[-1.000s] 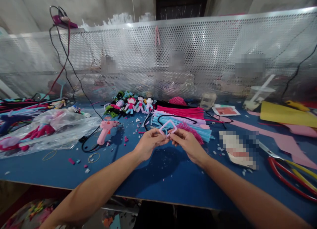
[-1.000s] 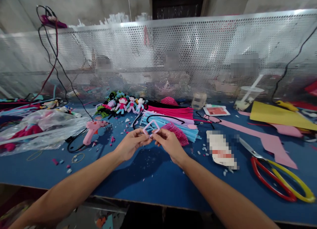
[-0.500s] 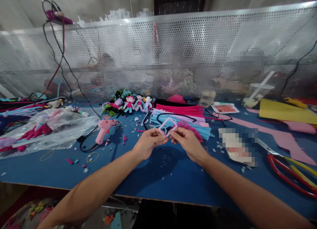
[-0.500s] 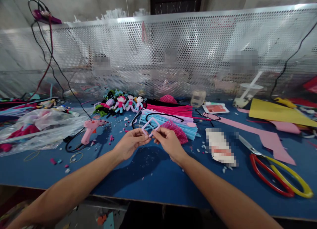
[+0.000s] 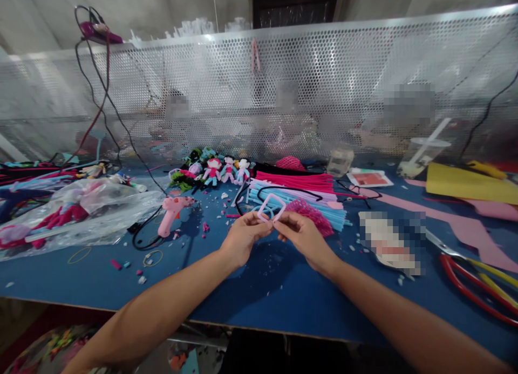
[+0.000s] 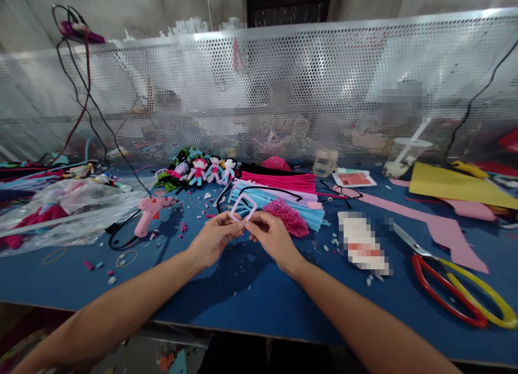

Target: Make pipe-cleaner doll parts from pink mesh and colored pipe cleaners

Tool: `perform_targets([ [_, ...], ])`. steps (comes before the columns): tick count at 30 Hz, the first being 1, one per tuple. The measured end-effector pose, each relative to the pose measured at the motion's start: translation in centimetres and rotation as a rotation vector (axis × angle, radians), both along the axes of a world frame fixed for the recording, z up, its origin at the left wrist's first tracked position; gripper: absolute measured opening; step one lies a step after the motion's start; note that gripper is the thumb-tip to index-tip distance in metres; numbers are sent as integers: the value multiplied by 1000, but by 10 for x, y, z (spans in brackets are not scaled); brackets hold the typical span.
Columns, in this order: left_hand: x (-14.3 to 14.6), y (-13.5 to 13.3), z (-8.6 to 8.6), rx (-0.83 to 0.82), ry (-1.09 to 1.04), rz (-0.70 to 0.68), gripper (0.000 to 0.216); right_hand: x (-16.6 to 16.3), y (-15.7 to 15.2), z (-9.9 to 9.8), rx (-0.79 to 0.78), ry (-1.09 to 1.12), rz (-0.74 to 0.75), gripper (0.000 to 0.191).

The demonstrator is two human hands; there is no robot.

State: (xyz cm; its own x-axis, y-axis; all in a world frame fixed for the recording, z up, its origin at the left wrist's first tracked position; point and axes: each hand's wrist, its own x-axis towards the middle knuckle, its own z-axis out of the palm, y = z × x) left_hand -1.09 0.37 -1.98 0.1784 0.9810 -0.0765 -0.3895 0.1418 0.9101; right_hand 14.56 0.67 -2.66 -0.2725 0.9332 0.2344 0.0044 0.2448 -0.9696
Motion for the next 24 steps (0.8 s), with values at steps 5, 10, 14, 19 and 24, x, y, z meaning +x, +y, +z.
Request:
perform_targets([
  [5,3,-3,1,-23,-75,6,24,0,0,0,-63,33,-14,20],
  [10,3,-3,0,-36,-66,4,24,1,-1,2,-110,29,-22,21],
  [14,2,-2,-3,-31,-42,29,24,0,-2,5,-125,4,-26,20],
  [19,3,-1,-8,2,-2,19,22,0,-2,4,-53,-98,-52,17],
  [24,2,-2,-4,9,13,-51,31,5,2,2,94,-241,-94,16],
])
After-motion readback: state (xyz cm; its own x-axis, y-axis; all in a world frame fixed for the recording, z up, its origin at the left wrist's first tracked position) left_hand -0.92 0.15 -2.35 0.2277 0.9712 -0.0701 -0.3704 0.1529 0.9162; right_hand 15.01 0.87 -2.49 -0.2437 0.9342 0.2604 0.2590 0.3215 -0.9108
